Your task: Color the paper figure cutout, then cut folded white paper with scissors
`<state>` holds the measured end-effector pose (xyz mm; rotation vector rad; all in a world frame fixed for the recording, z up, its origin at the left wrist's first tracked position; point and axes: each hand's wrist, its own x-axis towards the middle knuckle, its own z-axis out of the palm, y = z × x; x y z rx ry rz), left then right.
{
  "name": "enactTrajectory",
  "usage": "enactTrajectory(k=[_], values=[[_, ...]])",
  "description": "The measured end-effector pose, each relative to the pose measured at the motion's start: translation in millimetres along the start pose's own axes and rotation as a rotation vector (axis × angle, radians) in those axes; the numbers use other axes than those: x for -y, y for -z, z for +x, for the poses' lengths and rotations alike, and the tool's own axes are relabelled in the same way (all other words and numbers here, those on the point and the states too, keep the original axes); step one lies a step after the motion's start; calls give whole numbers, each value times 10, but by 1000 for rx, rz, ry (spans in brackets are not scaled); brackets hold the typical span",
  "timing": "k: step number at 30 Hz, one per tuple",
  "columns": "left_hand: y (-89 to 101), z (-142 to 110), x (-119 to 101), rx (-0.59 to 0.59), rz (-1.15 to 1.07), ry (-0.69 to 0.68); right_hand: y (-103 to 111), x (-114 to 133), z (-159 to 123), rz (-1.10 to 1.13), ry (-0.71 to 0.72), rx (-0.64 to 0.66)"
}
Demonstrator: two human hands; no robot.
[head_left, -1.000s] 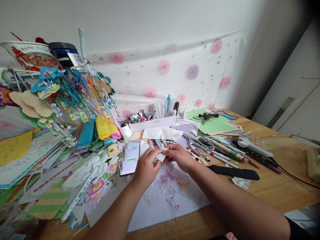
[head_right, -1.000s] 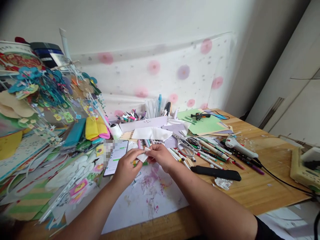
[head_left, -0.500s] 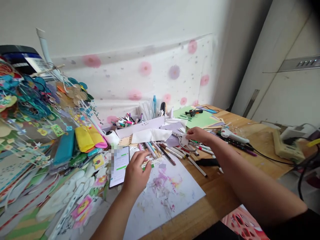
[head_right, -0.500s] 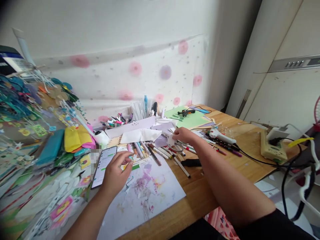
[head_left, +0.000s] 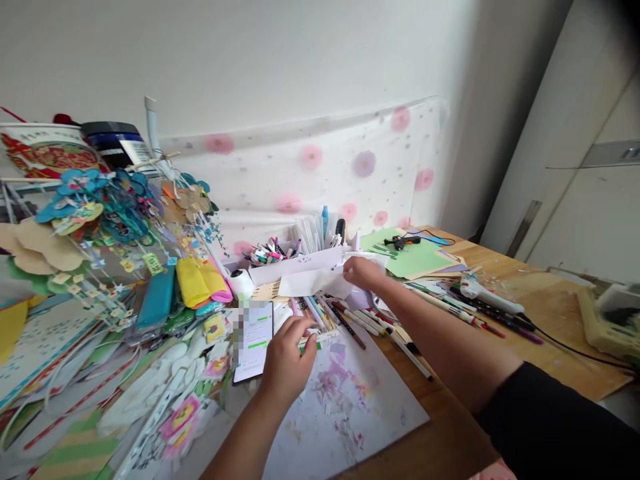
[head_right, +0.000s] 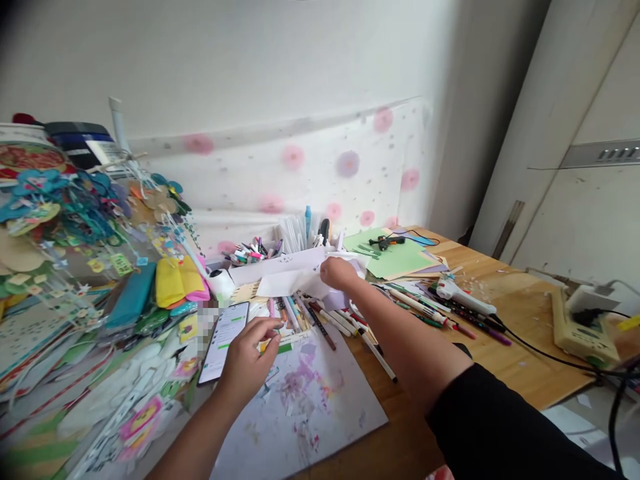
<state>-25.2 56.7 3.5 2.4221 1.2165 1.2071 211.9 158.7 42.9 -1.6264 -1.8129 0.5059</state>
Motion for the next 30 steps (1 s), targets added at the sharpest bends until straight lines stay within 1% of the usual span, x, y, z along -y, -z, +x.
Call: enactTrajectory(k=[2,4,6,7,8,9,10,11,12,14,15,16,17,18,21,23,24,26,27,28,30], values=[[17,-1,5,-51,31,-9,180,153,28,158,22,-27],[69,29,11,-198,72,-19,414,340,-24,337,75,-43],[164,96,0,-384,87,-23,638,533,-164,508,137,-32],[226,141,-17,-459,75,-16,734,621,-259,586,165,-16],[291,189,-42,-508,45,4,817,700,-363,656,190,3],[355,237,-76,-516,-9,33,887,768,-472,721,212,25],[412,278,-116,-481,-92,71,947,826,-579,780,230,49],[458,308,-160,-396,-208,112,997,873,-681,833,246,73],[492,322,-204,-267,-354,152,1041,910,-776,878,257,100],[520,294,-288,63,-663,250,1113,947,-936,937,263,164],[523,252,-323,207,-777,304,1142,945,-1003,949,257,200],[524,198,-353,309,-850,355,1164,927,-1061,951,245,235],[531,136,-378,366,-885,396,1179,892,-1111,945,232,265],[548,72,-398,380,-894,421,1184,841,-1156,934,217,287],[682,-98,-414,321,-899,496,1100,616,-1278,906,171,305],[828,-187,-381,296,-891,611,943,441,-1364,888,131,311],[906,-228,-348,311,-871,665,835,355,-1410,875,111,320],[1051,-306,-250,405,-797,726,582,189,-1499,837,71,340],[1109,-343,-189,473,-731,724,447,110,-1538,811,53,345],[1152,-377,-122,530,-633,694,313,35,-1570,780,39,347],[1191,-433,11,592,-345,554,72,-99,-1607,703,27,337]])
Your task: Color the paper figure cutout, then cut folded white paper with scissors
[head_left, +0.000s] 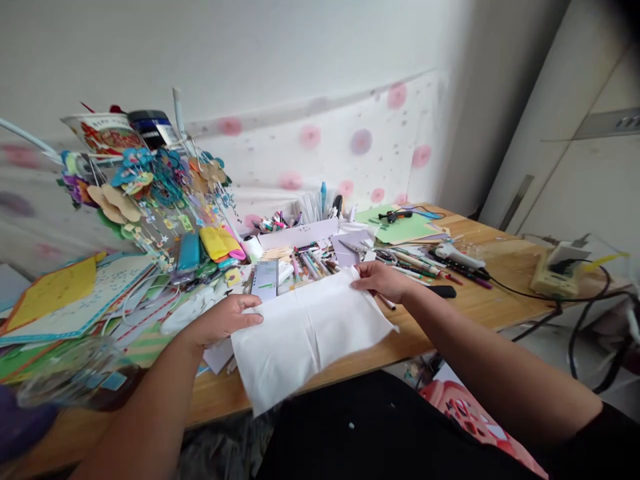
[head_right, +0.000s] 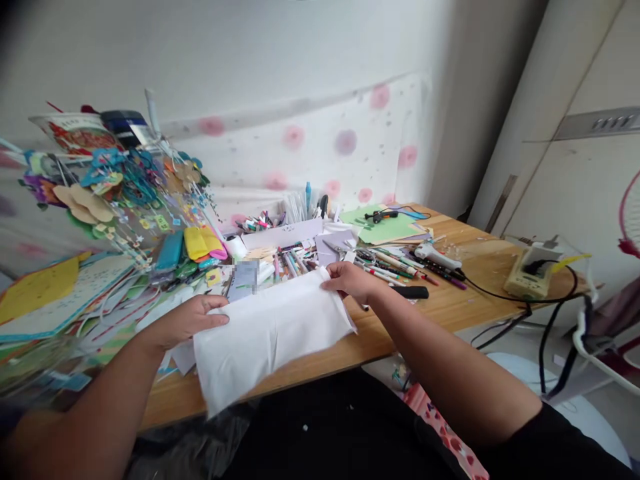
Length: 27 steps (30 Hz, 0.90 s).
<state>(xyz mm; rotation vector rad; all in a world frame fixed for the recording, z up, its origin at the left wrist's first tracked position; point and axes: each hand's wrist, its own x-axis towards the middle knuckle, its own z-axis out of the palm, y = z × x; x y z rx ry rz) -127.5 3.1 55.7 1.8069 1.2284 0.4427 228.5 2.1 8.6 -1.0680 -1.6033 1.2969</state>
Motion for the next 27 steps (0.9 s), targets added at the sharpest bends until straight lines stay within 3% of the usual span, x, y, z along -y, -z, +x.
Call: enactTrajectory(k=[3,7,11,14,17,20,22,27], values=[[14,38,158,-124,434,-73,-81,-257,62,-141,41,-54],[-68,37,231,-229,653,-215,-95,-309,65,-320,196,-125],[-158,-94,269,-188,728,-371,-132,-233,-160,-436,319,-52],[-182,-238,361,-136,773,-351,-199,-237,-378,-556,387,14],[-160,-378,424,-8,824,-302,-253,-290,-508,-771,474,76],[-173,-413,329,119,842,-329,-267,-330,-527,-836,474,104],[-276,-331,173,71,821,-386,-262,-340,-510,-814,465,101],[-815,122,-228,3,778,-467,-246,-369,-495,-676,444,-23]])
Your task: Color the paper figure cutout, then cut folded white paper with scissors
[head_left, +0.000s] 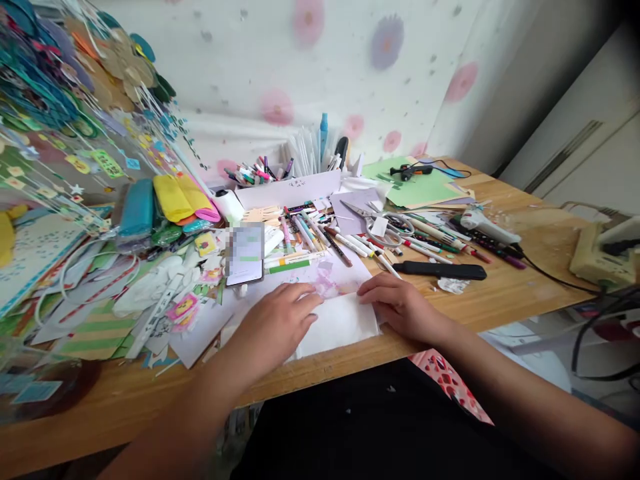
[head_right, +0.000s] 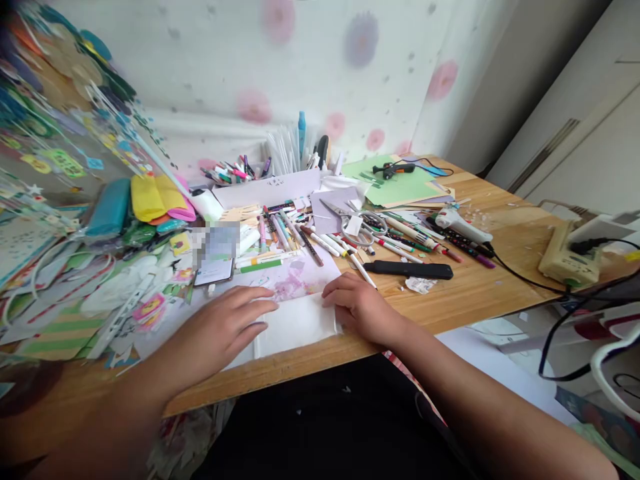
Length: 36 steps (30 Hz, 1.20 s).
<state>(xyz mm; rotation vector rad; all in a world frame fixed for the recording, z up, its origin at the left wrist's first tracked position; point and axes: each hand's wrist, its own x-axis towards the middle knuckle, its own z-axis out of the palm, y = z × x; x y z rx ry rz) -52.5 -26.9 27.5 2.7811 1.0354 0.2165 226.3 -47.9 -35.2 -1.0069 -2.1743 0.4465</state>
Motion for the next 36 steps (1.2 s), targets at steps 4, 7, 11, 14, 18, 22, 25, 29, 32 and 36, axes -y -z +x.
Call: enactTrajectory(k=[4,7,11,14,18,22,25,29,32,36], values=[[-207,310,-134,23,-1,98,10,-20,-14,73,-154,-125],[-299,361,-125,45,-24,155,16,0,34,-9,-227,-48],[-352,356,-109,55,-19,217,7,63,147,-193,-223,118],[-313,330,-128,65,-45,231,33,121,203,-148,-253,129],[-161,318,-191,112,-165,196,119,185,228,70,-407,144],[-62,396,-240,69,-307,151,184,202,256,337,-463,87],[-69,454,-239,42,-413,206,199,213,285,553,-493,7],[-58,466,-235,31,-510,269,171,279,322,590,-495,-133],[27,455,-257,40,-555,276,131,345,367,478,-462,-227],[216,419,-302,83,-670,282,153,414,441,362,-415,-303]])
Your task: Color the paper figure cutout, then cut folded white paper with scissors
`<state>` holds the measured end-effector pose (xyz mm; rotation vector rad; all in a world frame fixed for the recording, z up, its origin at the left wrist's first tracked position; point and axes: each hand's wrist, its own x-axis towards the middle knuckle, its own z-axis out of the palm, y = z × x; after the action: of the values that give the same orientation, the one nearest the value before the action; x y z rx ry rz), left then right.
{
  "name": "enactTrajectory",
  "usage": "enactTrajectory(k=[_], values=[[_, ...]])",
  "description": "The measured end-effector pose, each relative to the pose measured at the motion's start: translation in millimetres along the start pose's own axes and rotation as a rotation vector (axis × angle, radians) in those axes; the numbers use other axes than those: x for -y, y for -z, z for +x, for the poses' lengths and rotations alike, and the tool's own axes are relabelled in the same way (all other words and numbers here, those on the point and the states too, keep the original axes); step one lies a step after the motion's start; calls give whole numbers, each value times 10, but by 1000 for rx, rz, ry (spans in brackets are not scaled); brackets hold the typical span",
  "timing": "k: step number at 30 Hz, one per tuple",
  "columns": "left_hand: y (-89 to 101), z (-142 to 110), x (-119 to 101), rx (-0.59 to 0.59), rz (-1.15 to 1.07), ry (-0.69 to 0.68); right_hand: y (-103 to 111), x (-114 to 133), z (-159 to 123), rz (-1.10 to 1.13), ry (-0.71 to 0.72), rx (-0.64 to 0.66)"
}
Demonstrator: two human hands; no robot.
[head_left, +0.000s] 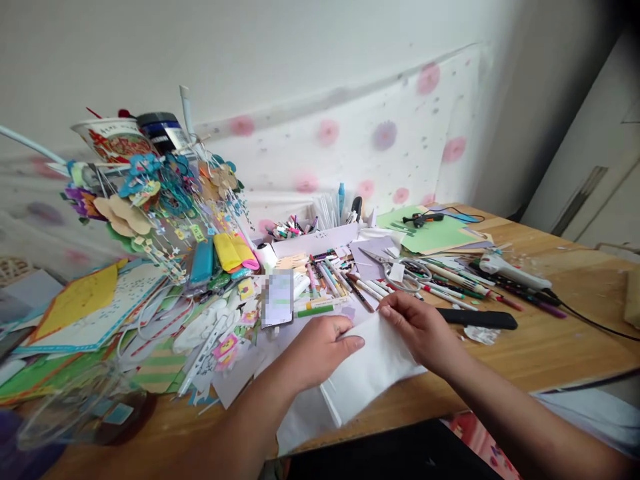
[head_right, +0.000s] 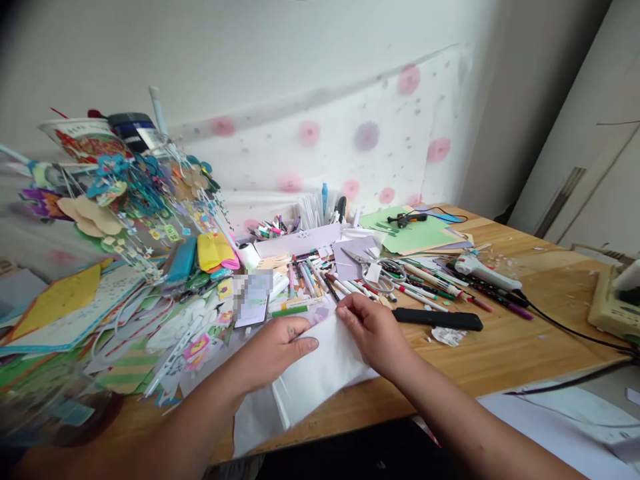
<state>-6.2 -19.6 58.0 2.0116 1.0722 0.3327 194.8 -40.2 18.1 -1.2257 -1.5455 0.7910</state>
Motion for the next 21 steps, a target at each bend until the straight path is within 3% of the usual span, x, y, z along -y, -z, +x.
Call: enactTrajectory(k=[3,8,13,16,21], values=[[104,-100,-97,53,-54,29,53,66,30,63,23,63],[218,-233,-141,96,15,41,88,66,57,262,-58,239],[112,-129,16,161,-106,80,2,-97,97,261,-116,317],[-23,-8,115,64,-205,109,-8,-216,127,160,-91,312],[-141,121,224,-53,-156,102,25,-323,137,122,-119,306]])
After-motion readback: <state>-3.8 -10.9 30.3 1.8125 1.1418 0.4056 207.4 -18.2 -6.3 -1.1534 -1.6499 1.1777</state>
